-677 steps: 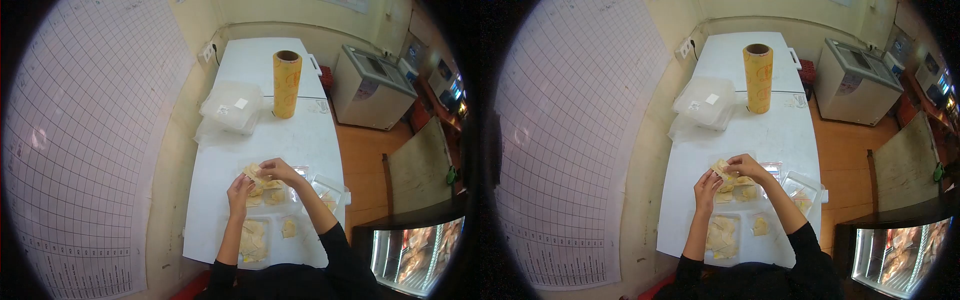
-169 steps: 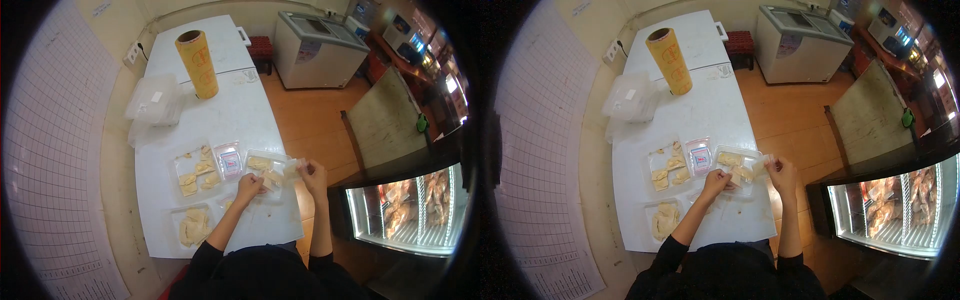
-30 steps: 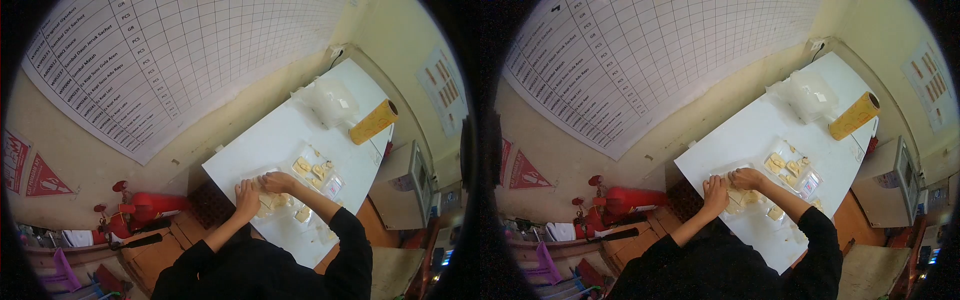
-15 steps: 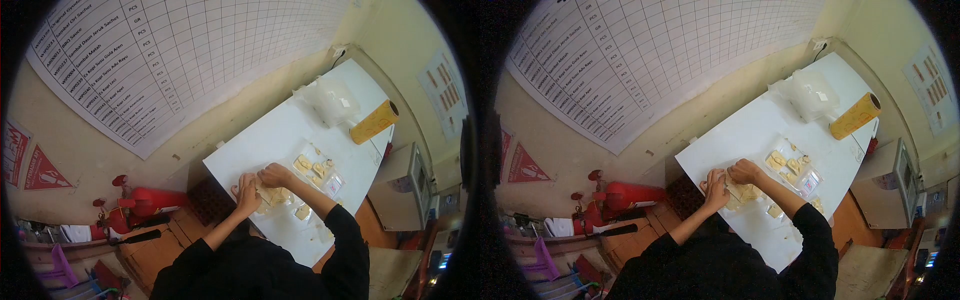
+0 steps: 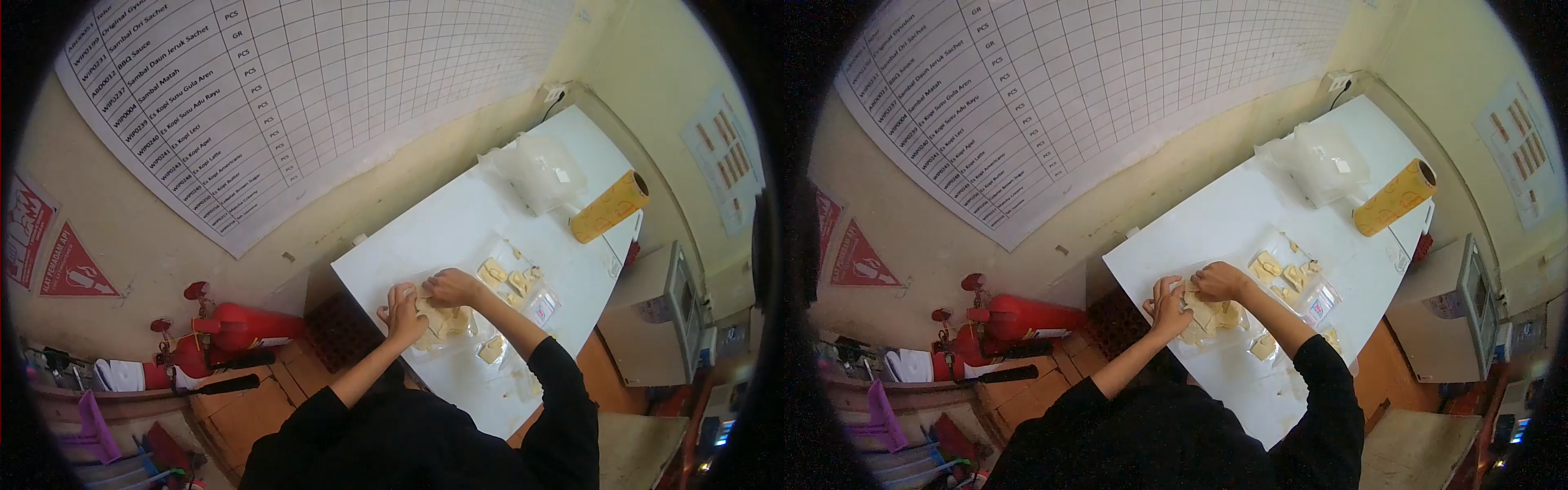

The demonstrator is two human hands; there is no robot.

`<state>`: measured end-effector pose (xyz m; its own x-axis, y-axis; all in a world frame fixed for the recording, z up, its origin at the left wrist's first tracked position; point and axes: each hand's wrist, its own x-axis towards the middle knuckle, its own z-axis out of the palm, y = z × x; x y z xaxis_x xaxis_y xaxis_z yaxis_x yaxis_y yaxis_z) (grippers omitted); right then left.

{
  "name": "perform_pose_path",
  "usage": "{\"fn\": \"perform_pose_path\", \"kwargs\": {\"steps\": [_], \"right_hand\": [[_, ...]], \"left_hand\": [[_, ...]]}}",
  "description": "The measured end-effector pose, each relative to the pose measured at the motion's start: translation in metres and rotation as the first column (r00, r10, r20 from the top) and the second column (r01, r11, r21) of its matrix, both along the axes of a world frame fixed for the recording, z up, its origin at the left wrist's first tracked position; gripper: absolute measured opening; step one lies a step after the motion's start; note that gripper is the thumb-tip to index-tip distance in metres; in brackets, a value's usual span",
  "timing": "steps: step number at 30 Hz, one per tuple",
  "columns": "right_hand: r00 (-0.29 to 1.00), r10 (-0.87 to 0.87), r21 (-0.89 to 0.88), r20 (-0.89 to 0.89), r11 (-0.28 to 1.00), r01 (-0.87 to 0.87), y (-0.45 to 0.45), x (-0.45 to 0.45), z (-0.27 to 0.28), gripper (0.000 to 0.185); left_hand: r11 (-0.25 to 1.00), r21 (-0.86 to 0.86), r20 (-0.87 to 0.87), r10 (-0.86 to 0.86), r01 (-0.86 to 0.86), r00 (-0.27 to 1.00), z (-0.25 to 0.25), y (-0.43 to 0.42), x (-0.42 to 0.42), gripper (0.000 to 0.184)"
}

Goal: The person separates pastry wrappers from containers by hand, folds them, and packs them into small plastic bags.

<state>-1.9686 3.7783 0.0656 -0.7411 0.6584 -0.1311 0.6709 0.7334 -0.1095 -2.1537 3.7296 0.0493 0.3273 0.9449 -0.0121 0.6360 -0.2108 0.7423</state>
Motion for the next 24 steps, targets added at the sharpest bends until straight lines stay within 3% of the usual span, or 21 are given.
{"fn": "perform_pose_path", "kwargs": {"steps": [9,15,18,20,24], "right_hand": [[0.999,0.005,0.024,-0.052,1.0,-0.004,-0.001,0.007,-0.004,0.032],[0.992,-0.117,-0.081,-0.041,0.99,0.114,-0.011,0.008,0.012,0.037],[0.997,-0.064,-0.03,-0.045,0.998,0.063,-0.012,0.012,-0.001,0.04],[0.998,0.055,0.1,0.033,0.993,-0.058,-0.014,0.011,-0.01,0.041],[0.996,0.01,0.059,0.091,0.998,-0.016,-0.012,0.005,-0.009,0.039]], "left_hand": [[0.994,-0.099,-0.001,0.048,-0.048,0.999,-0.003,0.007,0.007,0.044],[0.992,-0.113,-0.035,0.054,-0.058,0.998,0.001,0.01,0.011,0.037],[0.989,-0.129,-0.059,0.06,-0.067,0.996,0.006,0.011,0.012,0.035],[0.989,-0.126,-0.074,0.069,-0.078,0.995,0.006,0.011,0.015,0.035],[0.987,-0.108,-0.091,0.105,-0.115,0.99,0.007,0.01,0.017,0.034]]}}
